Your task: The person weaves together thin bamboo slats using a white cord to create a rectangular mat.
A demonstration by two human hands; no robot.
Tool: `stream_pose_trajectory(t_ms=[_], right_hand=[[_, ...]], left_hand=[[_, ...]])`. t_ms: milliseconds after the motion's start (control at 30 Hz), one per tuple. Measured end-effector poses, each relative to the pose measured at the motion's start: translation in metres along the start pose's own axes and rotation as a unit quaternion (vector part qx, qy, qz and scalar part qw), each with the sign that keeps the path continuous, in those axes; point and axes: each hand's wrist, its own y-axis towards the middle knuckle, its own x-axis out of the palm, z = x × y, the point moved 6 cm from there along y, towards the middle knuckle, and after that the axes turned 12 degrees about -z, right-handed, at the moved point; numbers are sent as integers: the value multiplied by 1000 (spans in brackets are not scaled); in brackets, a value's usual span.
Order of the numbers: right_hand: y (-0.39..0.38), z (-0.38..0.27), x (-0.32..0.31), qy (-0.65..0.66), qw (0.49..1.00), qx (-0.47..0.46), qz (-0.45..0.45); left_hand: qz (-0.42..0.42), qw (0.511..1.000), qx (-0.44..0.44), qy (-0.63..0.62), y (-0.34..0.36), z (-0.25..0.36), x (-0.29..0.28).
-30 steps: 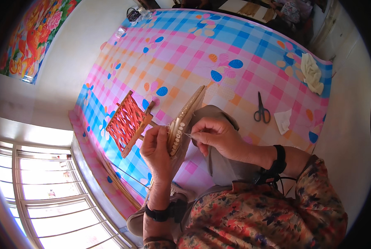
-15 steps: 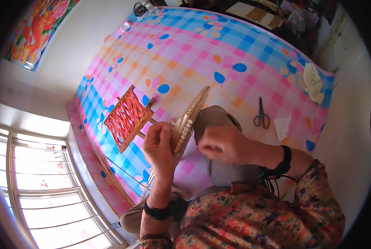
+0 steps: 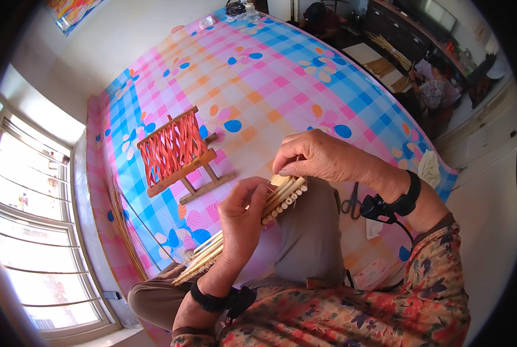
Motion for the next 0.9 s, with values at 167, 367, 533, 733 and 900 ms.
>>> stream_pose_trajectory(t_ms=[167, 367, 533, 733, 900], right_hand=[[15, -9, -4, -49, 996, 18, -77], [23, -18, -2, -132, 984, 7, -116], [24, -19, -5, -112, 989, -45, -85], [13, -34, -10, -174, 979, -102, -28], [15, -37, -7, -158, 985, -71, -3]], left_hand=[[-16, 999, -25, -39, -1, -4, 5], [-14, 999, -29, -38, 2, 2, 4], [-13, 998, -36, -54, 1, -1, 5], [-10, 996, -47, -71, 2, 1, 7], [-4, 997, -57, -53, 2, -6, 5]])
